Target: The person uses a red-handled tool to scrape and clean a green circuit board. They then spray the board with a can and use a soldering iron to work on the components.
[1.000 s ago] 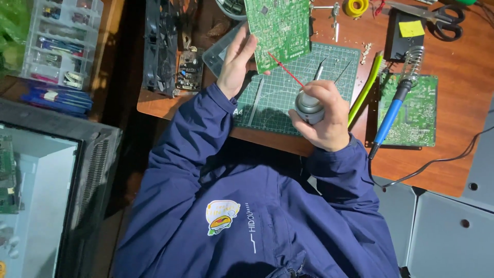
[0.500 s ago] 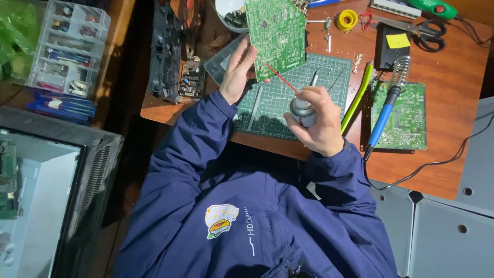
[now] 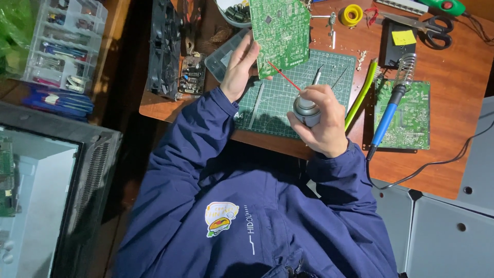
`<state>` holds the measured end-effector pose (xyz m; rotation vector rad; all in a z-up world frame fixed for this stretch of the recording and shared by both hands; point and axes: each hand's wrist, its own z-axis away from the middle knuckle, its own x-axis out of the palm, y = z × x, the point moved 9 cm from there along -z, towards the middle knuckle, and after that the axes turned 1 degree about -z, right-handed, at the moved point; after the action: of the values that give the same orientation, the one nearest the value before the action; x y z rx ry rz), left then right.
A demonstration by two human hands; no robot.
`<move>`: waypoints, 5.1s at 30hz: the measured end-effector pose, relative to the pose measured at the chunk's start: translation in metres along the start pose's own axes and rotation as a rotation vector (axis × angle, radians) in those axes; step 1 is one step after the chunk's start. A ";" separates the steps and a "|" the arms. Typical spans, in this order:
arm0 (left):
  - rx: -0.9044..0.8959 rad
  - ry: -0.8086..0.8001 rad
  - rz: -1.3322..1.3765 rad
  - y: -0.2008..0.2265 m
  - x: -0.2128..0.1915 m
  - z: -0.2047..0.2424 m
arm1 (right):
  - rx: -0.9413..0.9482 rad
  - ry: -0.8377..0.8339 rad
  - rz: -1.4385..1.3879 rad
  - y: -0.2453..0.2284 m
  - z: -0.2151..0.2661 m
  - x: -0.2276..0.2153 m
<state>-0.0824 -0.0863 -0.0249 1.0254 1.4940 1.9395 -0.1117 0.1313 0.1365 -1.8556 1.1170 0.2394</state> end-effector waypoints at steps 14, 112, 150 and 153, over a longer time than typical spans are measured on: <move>0.020 -0.030 0.070 -0.002 0.001 0.000 | 0.013 0.014 -0.007 0.000 0.000 -0.002; 0.152 -0.203 0.163 0.003 0.017 0.012 | 0.086 0.646 0.165 0.109 -0.018 -0.056; 0.076 -0.143 0.086 -0.007 0.011 0.018 | 0.668 -0.047 0.611 0.131 0.058 -0.008; 0.109 -0.170 0.072 0.002 0.015 0.022 | 0.647 0.064 0.684 0.142 0.068 -0.013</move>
<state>-0.0733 -0.0625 -0.0167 1.2742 1.4992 1.7849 -0.2105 0.1701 0.0200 -0.8832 1.6169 0.1725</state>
